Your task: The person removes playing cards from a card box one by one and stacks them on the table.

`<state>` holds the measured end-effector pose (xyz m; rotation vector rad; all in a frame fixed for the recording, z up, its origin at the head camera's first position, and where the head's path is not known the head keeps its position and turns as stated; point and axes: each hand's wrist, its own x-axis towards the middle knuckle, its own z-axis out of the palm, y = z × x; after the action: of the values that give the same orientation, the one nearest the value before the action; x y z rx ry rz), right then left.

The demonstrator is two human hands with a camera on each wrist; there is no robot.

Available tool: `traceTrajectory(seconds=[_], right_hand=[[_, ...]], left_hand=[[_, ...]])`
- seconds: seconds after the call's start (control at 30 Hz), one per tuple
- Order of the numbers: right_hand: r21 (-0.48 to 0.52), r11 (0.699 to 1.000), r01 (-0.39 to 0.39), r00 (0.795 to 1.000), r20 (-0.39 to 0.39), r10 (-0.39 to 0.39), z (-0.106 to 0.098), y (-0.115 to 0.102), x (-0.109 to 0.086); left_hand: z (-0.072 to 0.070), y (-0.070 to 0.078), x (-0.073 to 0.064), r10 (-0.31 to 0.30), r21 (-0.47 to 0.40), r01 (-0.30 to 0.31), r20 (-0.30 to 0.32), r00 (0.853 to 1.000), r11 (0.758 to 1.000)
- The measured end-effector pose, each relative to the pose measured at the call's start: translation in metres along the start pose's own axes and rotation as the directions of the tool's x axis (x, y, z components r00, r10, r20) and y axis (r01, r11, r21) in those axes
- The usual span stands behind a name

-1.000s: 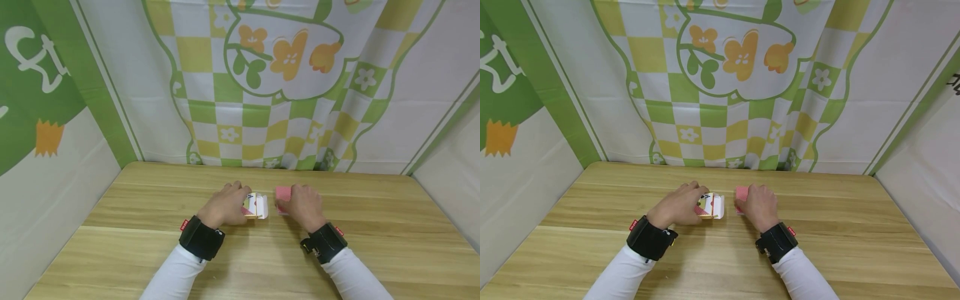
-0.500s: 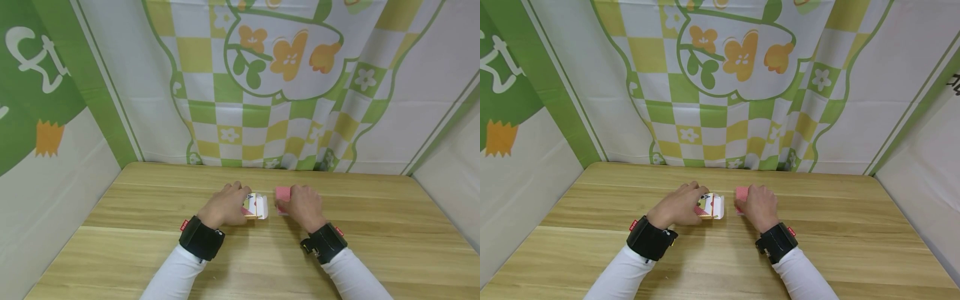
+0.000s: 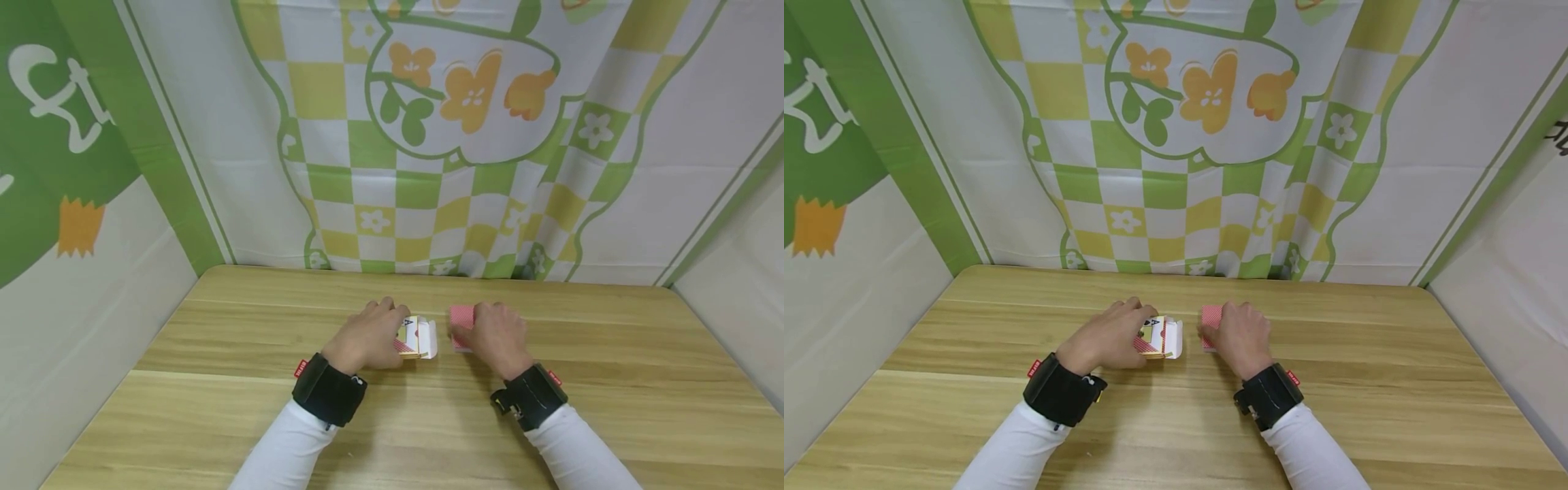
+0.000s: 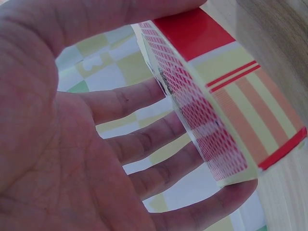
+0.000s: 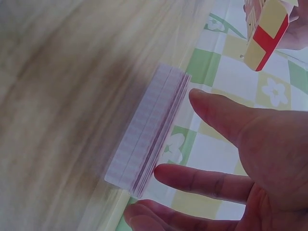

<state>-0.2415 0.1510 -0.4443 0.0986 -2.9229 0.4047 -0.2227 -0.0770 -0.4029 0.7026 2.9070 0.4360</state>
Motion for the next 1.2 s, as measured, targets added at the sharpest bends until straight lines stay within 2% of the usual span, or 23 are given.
traceTrajectory(seconds=[0.4,0.57,0.73,0.8,0.87,0.97,1.07,1.13,1.2], right_hand=[[0.008,1.000,-0.007,1.000,-0.004,0.007,-0.004,0.000,0.000],[0.090,0.996,0.019,0.999,-0.039,-0.016,-0.011,-0.003,-0.001],[0.218,0.972,0.086,0.995,-0.075,-0.071,-0.019,-0.009,-0.001],[0.285,0.951,0.122,0.991,-0.086,-0.101,-0.020,-0.011,-0.001],[0.368,0.914,0.171,0.985,-0.099,-0.144,-0.022,-0.014,0.000],[0.503,0.831,0.237,0.971,-0.095,-0.219,-0.023,-0.019,-0.001],[0.599,0.759,0.256,0.959,-0.057,-0.278,-0.024,-0.024,-0.002],[0.636,0.734,0.239,0.955,-0.016,-0.297,-0.023,-0.025,-0.003],[0.651,0.725,0.227,0.950,0.015,-0.311,-0.023,-0.027,-0.003]], left_hand=[[0.000,0.000,0.000,0.003,-0.002,-0.003,0.009,1.000,1.000],[0.000,0.000,0.000,0.006,-0.006,-0.006,0.004,1.000,1.000],[0.000,0.001,0.001,0.008,-0.005,-0.008,-0.008,1.000,1.000],[-0.001,0.001,0.002,0.006,-0.006,-0.006,-0.013,1.000,1.000],[-0.001,0.001,0.003,0.006,-0.010,-0.006,-0.020,1.000,1.000],[-0.001,0.001,0.003,0.006,-0.025,-0.007,-0.036,0.999,1.000],[-0.001,0.001,0.003,0.002,-0.033,-0.004,-0.050,0.999,0.999],[-0.001,0.001,0.003,-0.006,-0.043,0.004,-0.061,0.998,0.999],[-0.001,0.001,0.002,-0.016,-0.046,0.013,-0.069,0.997,0.999]])
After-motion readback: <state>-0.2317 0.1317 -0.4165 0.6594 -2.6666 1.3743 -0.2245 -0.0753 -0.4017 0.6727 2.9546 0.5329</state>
